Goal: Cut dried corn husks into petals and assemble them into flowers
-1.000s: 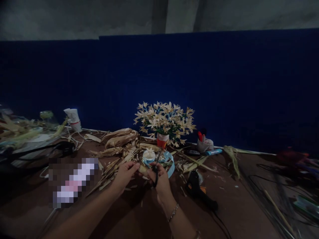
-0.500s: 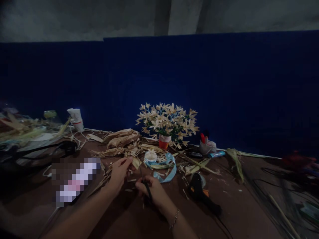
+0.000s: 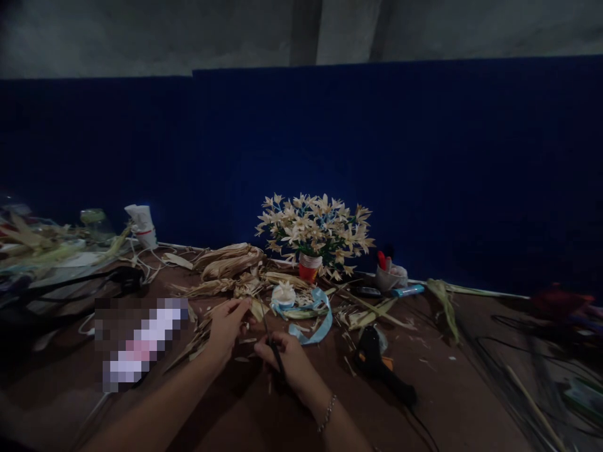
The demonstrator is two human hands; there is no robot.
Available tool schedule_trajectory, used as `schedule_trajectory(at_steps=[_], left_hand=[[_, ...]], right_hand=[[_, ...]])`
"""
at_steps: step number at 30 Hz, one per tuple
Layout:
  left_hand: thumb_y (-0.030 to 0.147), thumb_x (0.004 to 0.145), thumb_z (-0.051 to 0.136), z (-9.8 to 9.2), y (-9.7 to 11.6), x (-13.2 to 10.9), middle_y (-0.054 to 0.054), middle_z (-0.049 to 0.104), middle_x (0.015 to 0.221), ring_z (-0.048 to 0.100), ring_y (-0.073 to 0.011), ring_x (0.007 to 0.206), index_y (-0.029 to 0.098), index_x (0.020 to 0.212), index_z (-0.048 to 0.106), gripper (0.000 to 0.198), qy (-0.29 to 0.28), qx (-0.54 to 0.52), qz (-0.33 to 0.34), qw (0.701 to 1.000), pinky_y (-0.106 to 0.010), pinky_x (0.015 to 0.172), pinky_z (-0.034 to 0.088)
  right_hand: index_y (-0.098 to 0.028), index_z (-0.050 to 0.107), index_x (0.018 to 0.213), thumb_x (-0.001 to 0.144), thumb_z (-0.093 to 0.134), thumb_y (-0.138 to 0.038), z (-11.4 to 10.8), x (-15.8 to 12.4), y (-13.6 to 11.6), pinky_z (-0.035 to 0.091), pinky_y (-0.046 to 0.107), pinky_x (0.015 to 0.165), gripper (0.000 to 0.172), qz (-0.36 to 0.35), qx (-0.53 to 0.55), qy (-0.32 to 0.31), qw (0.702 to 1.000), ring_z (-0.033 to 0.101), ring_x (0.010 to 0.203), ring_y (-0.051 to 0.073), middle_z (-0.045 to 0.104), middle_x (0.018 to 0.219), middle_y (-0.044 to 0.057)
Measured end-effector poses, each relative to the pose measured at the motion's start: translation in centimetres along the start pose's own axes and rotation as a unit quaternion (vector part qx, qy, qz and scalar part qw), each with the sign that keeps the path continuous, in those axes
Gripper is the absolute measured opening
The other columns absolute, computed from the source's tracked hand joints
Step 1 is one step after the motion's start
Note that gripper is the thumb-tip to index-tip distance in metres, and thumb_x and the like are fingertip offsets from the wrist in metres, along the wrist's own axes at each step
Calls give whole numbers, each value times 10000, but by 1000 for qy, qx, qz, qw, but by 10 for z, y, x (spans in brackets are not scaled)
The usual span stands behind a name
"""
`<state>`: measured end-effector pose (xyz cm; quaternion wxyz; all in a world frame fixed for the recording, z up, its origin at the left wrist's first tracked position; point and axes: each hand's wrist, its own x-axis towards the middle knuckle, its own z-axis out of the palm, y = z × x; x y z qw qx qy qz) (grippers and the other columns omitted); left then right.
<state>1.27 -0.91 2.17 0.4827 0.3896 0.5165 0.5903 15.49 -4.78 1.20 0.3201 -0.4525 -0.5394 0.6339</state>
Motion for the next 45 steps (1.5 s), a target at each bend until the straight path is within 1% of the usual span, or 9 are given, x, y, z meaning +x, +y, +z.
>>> schedule_trajectory(at_steps=[8,15,24,29,34,40,45], left_hand=[[423,643,616,2,0,-1,20,579,450,558,-127,421,155,617,561,275,3,-24,-5,1000,-166,328,295],[414,664,607,1,1,-1,14,580,460,533,-106,417,147,610,559,276,-13,-30,-3,999,-157,344,305],[415,640,630,0,3,-1,18,585,481,544,-106,443,147,603,568,278,-24,-45,-10,999,-152,349,304],[419,636,632,-1,2,1,19,581,481,535,-100,437,148,609,576,278,-29,-51,-15,998,-153,353,302],[427,622,642,-2,4,1,11,596,503,537,-102,454,146,604,580,288,-42,-53,-21,997,-156,364,313],[436,636,633,-4,3,3,-1,592,496,522,-97,440,135,599,589,307,-54,-41,-14,998,-152,359,300],[439,616,643,-6,3,5,-13,596,489,522,-102,431,126,615,621,314,-62,-40,-7,997,-162,357,302]], right_hand=[[-162,538,737,666,611,-490,2,-2,-4,290,165,356,344,-2,-11,31,999,417,367,58,458,467,-67],[-155,548,704,648,630,-490,2,0,-5,274,160,354,350,-16,-4,47,999,366,371,46,434,459,-72],[-148,575,729,670,611,-476,-2,2,4,235,146,336,335,-21,-19,46,999,359,389,43,425,500,-62],[-151,579,715,679,600,-470,-2,1,4,213,155,336,322,-34,-15,47,998,326,374,41,403,469,-71],[-152,559,695,680,602,-482,-3,1,4,191,167,339,333,-30,-19,30,999,306,352,42,388,433,-81],[-154,547,693,690,595,-472,-5,1,5,177,167,340,322,-35,-15,27,999,284,348,38,375,428,-86],[-155,556,687,695,588,-469,-6,-1,4,170,169,335,316,-37,-25,25,999,273,338,36,374,411,-88]])
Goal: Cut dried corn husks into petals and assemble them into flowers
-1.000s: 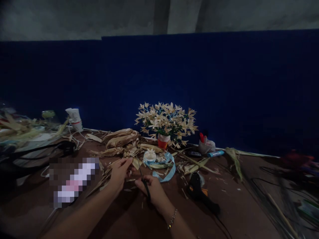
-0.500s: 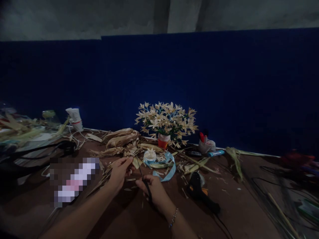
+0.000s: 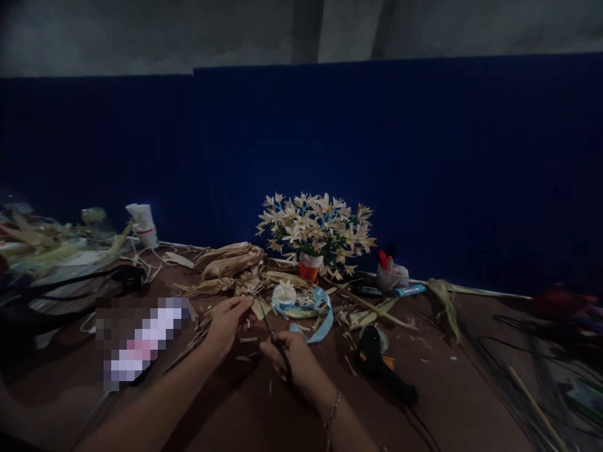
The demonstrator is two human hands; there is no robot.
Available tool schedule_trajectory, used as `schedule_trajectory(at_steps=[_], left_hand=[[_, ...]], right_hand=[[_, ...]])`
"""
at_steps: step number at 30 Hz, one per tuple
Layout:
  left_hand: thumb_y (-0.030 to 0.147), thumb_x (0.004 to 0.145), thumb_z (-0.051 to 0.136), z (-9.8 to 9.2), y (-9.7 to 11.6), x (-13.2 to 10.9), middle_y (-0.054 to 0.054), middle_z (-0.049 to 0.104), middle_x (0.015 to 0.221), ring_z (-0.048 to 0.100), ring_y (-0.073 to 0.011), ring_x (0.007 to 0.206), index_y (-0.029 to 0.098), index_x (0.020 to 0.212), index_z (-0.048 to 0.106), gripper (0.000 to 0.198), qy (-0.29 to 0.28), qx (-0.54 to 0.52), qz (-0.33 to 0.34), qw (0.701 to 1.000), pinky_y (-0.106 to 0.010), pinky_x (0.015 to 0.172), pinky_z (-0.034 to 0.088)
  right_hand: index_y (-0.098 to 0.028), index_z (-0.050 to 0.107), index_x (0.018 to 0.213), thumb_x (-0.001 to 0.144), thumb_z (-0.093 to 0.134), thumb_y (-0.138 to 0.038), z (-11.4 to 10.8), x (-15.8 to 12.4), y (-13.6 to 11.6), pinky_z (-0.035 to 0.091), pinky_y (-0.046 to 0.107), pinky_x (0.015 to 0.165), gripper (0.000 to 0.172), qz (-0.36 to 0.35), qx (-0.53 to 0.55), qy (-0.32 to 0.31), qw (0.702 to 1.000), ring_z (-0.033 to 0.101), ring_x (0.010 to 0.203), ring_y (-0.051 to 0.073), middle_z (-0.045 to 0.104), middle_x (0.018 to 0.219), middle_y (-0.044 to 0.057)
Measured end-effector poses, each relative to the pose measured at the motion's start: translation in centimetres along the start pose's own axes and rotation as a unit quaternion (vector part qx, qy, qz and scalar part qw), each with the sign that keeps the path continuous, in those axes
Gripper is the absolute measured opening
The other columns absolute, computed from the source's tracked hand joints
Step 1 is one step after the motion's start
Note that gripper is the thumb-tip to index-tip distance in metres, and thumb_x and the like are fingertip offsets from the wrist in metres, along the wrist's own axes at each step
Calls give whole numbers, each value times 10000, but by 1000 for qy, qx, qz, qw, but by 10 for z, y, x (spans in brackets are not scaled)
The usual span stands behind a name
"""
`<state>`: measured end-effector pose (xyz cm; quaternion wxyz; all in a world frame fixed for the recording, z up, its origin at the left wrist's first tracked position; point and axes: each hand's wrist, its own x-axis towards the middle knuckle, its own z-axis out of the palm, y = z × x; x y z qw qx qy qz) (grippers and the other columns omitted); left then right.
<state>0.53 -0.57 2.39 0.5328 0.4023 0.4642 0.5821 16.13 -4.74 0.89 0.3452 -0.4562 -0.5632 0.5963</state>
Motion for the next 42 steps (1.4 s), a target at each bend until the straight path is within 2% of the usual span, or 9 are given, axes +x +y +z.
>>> schedule_trajectory(at_steps=[7,16,24,28,34,42], left_hand=[[420,638,635,-3,8,1,-9,592,457,497,-88,384,133,592,615,291,-43,15,-27,999,-163,352,284],[401,645,632,-13,13,8,-23,596,435,484,-92,362,139,559,619,276,-111,57,-65,990,-169,337,257],[430,628,627,-21,7,18,-21,584,413,495,-108,343,147,524,601,302,-150,123,-65,979,-180,324,265],[444,629,613,-22,7,21,11,572,417,496,-101,361,148,537,586,310,-154,170,-68,971,-179,340,284],[415,675,561,-24,6,24,16,555,420,444,-77,343,138,535,577,311,-124,206,-6,971,-185,360,296],[424,681,553,-27,0,29,10,546,427,405,-67,329,129,585,604,314,-93,226,16,970,-181,349,276]], right_hand=[[-159,533,654,675,614,-454,-5,-3,-6,168,164,325,307,22,-17,-7,1000,274,317,32,372,380,-97],[-155,545,665,697,603,-437,-15,-7,-7,176,153,309,290,27,-33,-60,997,262,295,25,379,363,-99],[-152,553,674,683,605,-459,-23,-3,-3,187,140,294,312,43,-76,-79,993,281,281,22,396,366,-93],[-141,561,689,655,625,-455,-22,0,-1,210,131,287,322,67,-108,-74,989,295,280,23,397,355,-93],[-151,552,747,653,628,-428,-19,0,-3,302,131,318,302,80,-101,-69,989,404,348,50,464,419,-74],[-152,561,736,666,627,-402,-19,0,4,292,141,321,267,85,-141,-57,985,410,362,55,485,460,-46]])
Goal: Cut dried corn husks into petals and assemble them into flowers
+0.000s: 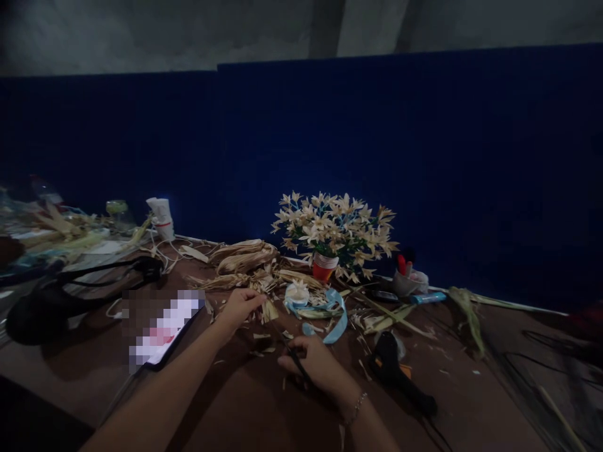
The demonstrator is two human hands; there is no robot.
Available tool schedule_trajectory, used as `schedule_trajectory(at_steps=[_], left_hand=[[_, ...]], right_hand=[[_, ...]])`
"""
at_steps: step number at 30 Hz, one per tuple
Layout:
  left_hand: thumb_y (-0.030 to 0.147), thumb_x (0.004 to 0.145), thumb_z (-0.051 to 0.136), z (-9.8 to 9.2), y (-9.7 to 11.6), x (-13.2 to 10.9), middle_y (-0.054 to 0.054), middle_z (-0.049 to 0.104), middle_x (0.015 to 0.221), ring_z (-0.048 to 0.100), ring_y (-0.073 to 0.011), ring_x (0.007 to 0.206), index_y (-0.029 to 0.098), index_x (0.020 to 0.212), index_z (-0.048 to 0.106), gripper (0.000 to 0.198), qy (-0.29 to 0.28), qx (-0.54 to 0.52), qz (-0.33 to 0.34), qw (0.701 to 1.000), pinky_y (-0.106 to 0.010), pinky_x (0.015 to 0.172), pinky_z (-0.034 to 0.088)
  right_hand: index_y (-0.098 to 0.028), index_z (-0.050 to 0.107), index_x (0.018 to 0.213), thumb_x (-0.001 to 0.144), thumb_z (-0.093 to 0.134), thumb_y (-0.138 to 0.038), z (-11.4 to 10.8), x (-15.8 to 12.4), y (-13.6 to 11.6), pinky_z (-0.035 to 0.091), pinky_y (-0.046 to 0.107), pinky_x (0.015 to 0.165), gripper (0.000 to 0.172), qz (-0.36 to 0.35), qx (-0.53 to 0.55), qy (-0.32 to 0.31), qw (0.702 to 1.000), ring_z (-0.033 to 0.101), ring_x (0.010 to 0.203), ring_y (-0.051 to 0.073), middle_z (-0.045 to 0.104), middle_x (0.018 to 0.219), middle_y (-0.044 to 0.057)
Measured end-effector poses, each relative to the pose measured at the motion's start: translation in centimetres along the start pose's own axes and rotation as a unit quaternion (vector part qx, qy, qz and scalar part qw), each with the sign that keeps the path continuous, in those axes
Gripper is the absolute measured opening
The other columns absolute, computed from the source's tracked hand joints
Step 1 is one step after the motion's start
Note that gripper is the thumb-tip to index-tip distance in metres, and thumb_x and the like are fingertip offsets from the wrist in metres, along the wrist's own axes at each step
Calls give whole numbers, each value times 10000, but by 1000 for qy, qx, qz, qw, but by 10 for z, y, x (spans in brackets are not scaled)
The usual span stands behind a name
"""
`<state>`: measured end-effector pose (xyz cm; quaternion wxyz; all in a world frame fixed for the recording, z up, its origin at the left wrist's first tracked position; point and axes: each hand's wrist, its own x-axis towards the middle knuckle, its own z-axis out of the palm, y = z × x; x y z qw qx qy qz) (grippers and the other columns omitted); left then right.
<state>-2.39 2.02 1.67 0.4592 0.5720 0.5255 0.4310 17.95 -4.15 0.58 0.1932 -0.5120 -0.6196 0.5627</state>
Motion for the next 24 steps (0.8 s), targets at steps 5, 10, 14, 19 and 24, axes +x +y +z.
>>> schedule_trajectory(at_steps=[5,10,14,19,24], left_hand=[[425,672,563,2,2,-2,10,535,422,438,-80,358,127,561,594,319,-2,-8,10,1000,-180,361,278],[450,664,561,3,-2,0,20,520,418,414,-77,355,128,572,600,337,-1,-7,14,1000,-185,361,273],[477,645,570,2,-2,0,19,530,446,428,-84,380,128,584,616,357,6,-11,9,1000,-191,377,293],[487,639,574,3,-2,0,18,535,462,454,-93,408,134,605,622,358,6,-30,-10,999,-194,403,311],[491,647,567,4,-7,1,20,515,435,448,-96,409,134,601,604,362,16,-22,-18,999,-192,405,294]], right_hand=[[-146,557,713,689,604,-354,1,-2,-6,280,135,311,215,-9,-21,4,1000,387,348,46,465,441,-50],[-149,553,716,682,608,-358,1,-3,-8,283,129,307,218,-4,-18,8,1000,395,355,46,477,459,-49],[-149,549,693,685,601,-371,-1,0,-4,287,132,310,228,-9,-24,4,1000,398,350,47,475,456,-50],[-151,555,689,683,602,-363,-2,0,-4,273,134,304,217,-8,-37,4,999,387,330,45,464,439,-58],[-150,559,688,703,580,-345,-1,-1,-6,267,132,304,197,-11,-43,5,999,378,321,40,466,434,-55]])
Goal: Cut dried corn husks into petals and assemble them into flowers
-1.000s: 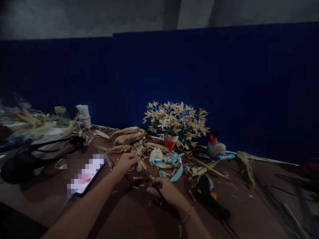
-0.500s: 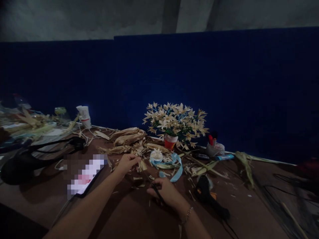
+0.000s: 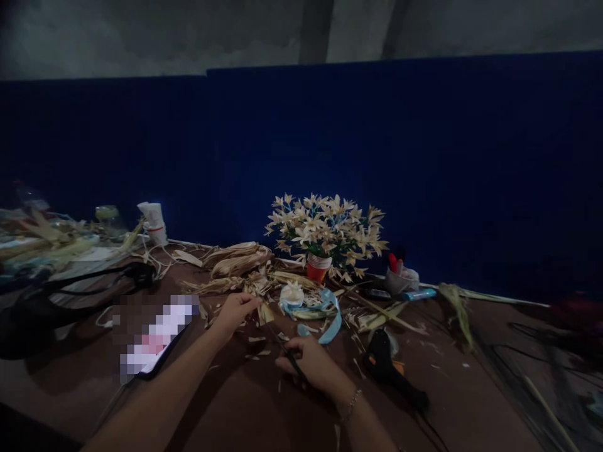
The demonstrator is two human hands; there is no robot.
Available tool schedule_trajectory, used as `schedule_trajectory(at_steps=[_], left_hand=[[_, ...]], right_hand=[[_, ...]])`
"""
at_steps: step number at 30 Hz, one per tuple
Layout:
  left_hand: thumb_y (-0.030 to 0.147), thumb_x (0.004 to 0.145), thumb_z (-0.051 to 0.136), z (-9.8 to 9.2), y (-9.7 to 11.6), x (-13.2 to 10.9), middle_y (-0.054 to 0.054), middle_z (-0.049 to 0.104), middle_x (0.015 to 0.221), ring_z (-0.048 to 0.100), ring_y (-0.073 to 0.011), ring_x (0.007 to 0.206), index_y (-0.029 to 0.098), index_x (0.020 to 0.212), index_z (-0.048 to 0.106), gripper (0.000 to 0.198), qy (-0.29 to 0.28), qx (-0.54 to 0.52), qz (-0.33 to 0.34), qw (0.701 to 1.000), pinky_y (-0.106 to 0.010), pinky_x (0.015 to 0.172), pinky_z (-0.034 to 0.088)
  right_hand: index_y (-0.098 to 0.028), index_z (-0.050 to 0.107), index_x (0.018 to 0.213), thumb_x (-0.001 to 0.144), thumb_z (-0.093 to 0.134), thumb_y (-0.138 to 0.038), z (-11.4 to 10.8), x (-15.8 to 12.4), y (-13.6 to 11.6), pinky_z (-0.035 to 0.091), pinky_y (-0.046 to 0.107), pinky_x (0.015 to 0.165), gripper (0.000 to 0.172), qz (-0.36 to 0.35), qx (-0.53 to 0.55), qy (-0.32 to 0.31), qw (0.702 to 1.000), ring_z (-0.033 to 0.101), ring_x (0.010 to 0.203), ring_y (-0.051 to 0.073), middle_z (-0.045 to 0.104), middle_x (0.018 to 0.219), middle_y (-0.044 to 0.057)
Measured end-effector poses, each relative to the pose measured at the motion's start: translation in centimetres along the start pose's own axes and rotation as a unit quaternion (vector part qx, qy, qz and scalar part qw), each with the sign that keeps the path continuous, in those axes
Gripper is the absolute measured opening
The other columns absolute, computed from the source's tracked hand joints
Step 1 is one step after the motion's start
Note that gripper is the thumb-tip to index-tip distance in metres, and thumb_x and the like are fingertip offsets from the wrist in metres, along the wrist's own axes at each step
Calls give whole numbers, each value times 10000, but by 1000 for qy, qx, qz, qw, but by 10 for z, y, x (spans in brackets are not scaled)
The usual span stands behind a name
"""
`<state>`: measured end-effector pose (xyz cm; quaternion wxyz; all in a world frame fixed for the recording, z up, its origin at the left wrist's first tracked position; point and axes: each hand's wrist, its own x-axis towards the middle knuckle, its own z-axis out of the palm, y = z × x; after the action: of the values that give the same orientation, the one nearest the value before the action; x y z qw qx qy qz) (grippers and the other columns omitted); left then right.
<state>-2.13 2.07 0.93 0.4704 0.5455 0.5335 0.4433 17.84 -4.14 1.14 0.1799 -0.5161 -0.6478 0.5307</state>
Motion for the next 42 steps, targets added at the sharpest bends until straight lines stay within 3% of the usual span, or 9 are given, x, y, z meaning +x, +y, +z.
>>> schedule_trajectory(at_steps=[10,22,42], left_hand=[[490,655,554,0,0,0,24,503,417,461,-105,400,139,585,575,359,7,2,6,1000,-198,406,314],[466,664,552,0,0,-1,23,516,424,444,-96,396,142,576,568,336,-7,3,14,1000,-200,421,311],[480,669,544,2,0,-1,18,535,433,459,-102,415,139,584,581,353,3,5,26,1000,-203,430,315]], right_hand=[[-154,564,689,694,602,-376,-3,-3,-4,288,140,317,226,-4,10,-24,1000,382,340,44,472,457,-47],[-153,538,656,700,586,-336,-2,-3,-4,274,134,306,194,-19,16,-22,999,372,331,39,457,443,-53],[-154,547,679,698,586,-427,-4,-3,-1,239,138,315,277,-9,13,-19,1000,342,316,32,427,429,-67]])
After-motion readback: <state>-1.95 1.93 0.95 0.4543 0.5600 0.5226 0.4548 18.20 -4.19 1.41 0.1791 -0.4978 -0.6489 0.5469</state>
